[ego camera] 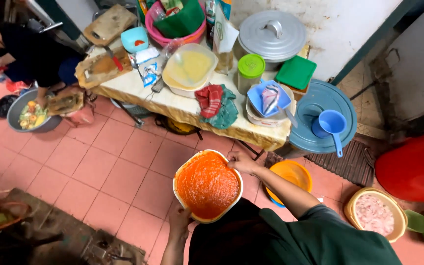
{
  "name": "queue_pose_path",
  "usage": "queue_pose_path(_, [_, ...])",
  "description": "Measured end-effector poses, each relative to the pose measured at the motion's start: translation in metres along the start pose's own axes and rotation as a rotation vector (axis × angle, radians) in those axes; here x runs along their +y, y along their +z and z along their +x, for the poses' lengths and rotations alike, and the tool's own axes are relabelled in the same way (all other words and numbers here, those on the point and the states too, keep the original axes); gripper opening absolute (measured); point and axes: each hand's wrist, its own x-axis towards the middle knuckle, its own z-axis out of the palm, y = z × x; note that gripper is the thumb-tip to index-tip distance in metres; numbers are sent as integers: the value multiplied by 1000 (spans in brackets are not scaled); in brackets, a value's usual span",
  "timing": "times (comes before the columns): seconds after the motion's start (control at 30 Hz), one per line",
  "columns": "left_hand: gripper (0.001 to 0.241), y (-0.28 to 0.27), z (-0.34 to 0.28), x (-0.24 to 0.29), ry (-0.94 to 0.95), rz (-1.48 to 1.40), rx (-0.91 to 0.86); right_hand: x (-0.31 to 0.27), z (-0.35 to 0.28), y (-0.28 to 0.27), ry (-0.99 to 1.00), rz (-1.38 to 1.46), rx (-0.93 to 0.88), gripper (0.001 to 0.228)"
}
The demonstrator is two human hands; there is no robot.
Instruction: Stirring a large pot of curry and cutting ingredients on a wooden board to add to the mixture.
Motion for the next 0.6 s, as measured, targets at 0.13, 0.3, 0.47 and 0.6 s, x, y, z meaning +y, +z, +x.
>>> queue_pose_path(0.13, [33,-7,78,65,19,-8,-65,-29,82,2,-75,59,131,6])
queue_pose_path(0.3, [19,-17,178,99,29,-118,-65,-28,198,-6,-175,94,204,8])
queue_pose_path(0.47, [27,-11,217,150,-45,-90,58,-72,264,-23,-184,149,97,14])
queue_pose_path(0.6, [34,-7,224,197,-91,-98,97,-122,286,-55,-91,252,533,45])
